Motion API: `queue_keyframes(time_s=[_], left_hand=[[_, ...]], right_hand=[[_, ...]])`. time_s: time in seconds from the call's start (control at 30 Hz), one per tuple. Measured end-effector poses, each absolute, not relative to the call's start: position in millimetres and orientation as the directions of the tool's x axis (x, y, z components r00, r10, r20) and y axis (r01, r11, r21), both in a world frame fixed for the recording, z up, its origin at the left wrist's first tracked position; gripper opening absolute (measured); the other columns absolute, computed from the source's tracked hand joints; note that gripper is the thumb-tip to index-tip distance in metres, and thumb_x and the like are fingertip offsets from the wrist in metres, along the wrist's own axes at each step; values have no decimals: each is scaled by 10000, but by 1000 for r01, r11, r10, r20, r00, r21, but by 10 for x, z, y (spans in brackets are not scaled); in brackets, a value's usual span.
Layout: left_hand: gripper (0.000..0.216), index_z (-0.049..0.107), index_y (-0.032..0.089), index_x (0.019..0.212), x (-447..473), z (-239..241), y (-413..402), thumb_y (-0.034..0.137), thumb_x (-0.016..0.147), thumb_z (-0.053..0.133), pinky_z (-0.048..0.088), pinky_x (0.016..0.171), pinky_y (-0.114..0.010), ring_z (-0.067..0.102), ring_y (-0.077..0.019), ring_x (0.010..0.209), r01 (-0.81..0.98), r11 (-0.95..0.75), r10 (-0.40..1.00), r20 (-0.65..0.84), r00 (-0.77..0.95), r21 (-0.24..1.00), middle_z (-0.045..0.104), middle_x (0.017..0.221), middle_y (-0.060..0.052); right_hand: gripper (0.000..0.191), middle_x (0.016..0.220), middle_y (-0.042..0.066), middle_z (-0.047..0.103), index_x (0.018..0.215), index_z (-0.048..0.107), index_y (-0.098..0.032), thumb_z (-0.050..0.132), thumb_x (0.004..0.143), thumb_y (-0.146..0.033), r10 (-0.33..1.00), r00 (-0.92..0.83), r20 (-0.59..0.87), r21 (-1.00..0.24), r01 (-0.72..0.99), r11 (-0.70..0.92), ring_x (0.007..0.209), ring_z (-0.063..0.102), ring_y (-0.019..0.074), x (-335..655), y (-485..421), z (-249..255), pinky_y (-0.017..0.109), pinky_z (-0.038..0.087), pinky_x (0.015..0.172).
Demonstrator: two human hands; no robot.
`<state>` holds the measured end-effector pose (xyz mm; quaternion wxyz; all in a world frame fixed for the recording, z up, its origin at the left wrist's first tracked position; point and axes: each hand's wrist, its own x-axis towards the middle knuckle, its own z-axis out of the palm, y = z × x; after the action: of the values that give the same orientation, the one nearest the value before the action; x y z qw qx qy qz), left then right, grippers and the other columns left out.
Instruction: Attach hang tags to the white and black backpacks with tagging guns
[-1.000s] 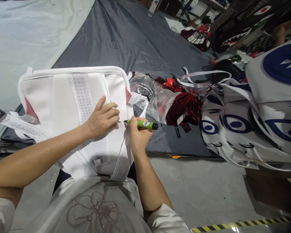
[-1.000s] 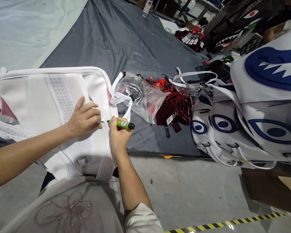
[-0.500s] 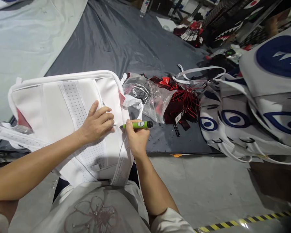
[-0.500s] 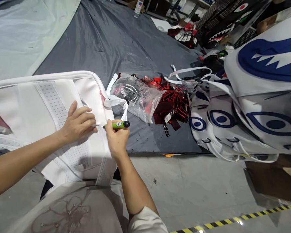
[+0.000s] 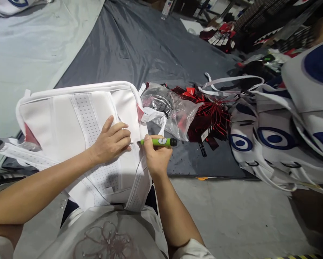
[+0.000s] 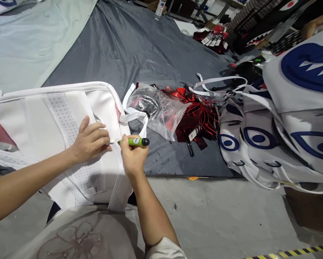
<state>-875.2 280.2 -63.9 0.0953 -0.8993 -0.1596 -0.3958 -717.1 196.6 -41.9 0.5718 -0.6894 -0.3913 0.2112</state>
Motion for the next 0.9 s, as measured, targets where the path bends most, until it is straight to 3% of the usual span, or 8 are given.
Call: queue_keyframes(time_s=[0.9], left_hand=[[195, 564, 201, 872, -8774, -639, 2803, 379, 953, 577, 79, 1271, -482, 562, -209, 1158, 351, -936, 253, 702, 666, 4, 674, 937, -5]], right_hand=[[265, 592, 1, 632, 716, 643, -160, 649, 825, -402, 822, 539, 183, -944, 329, -6, 527, 543, 117, -7144, 1982, -409, 250, 444, 524]])
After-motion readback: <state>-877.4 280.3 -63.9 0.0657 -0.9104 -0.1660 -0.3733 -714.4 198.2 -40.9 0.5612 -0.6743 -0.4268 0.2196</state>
